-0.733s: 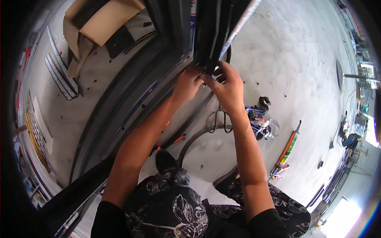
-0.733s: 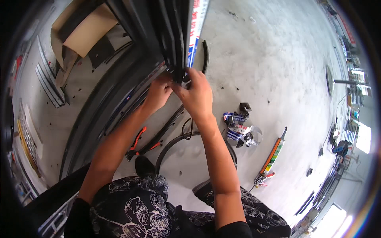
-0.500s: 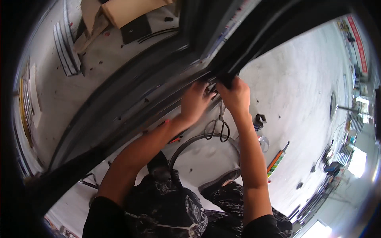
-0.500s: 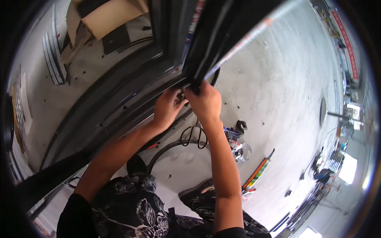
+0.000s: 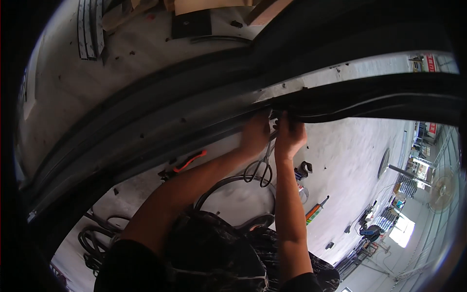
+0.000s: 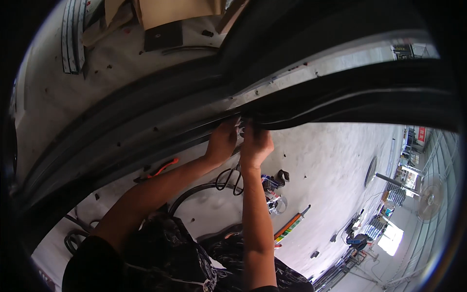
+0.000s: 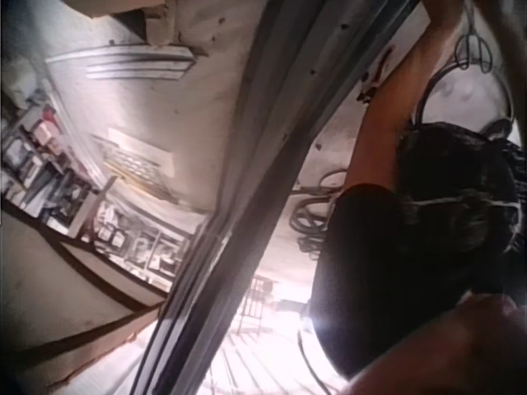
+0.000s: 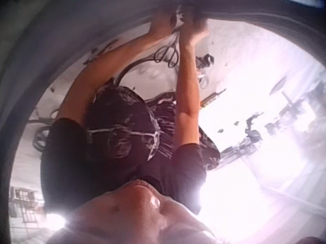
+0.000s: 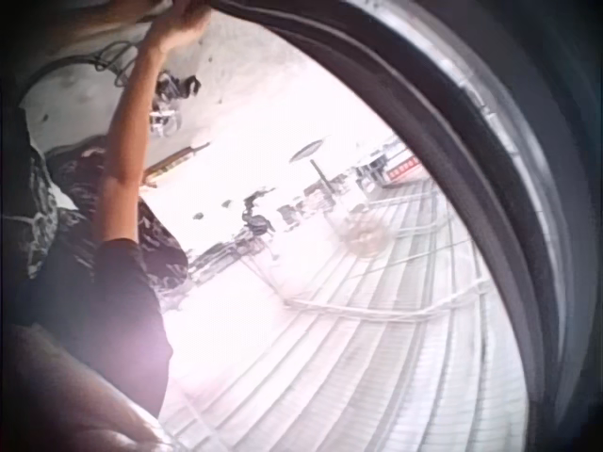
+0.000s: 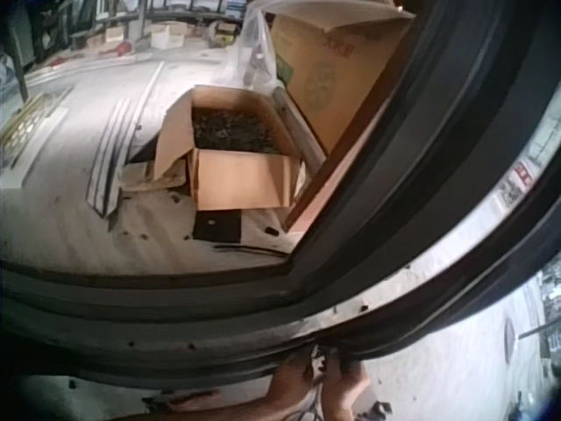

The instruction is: The person assembles a metal window frame by inserting rubber weather-stripping into the frame channels, cutting the strips to length with scissors and pliers, and applying sealant from a caulking gun to the joints.

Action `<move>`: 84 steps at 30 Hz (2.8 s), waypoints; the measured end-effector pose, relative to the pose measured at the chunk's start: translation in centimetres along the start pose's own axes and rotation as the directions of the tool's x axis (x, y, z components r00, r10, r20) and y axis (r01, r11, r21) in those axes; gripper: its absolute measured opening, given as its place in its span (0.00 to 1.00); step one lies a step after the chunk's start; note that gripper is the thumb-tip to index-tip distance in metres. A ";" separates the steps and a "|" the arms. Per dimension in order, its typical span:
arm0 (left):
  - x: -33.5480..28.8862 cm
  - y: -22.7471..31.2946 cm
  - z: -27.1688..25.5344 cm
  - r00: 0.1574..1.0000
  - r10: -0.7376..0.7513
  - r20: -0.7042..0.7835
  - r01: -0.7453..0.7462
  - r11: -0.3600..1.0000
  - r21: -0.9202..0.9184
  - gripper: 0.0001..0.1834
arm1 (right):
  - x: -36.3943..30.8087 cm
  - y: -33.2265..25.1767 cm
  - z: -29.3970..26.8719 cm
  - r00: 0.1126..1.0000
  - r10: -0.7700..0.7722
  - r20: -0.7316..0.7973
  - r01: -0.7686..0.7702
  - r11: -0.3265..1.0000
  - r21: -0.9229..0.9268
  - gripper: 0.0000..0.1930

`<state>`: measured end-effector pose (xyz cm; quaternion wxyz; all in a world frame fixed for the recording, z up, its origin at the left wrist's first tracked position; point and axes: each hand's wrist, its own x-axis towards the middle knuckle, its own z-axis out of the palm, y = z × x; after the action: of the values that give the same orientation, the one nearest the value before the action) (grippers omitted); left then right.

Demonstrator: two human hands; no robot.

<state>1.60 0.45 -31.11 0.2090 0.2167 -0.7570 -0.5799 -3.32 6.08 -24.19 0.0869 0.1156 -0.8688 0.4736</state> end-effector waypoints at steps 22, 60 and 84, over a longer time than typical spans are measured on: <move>-0.4 1.4 1.1 0.993 -0.119 0.020 0.120 0.966 -0.230 0.30 | -0.2 0.7 1.5 0.991 -0.100 -0.085 0.080 0.973 -0.216 0.07; -1.0 1.8 1.2 0.991 -0.132 0.019 0.133 0.981 -0.142 0.28 | -0.4 -0.2 1.2 0.989 -0.134 -0.054 0.124 0.979 -0.162 0.08; 3.0 1.0 -0.5 1.000 -0.009 0.022 0.007 0.998 0.056 0.10 | 1.9 2.0 -0.9 0.991 0.079 0.108 -0.059 0.983 -0.176 0.21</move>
<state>-0.62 -1.42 -29.84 0.1922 0.2190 -0.7742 -0.5619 -5.67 7.67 -24.87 0.0300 0.1044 -0.9135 0.3920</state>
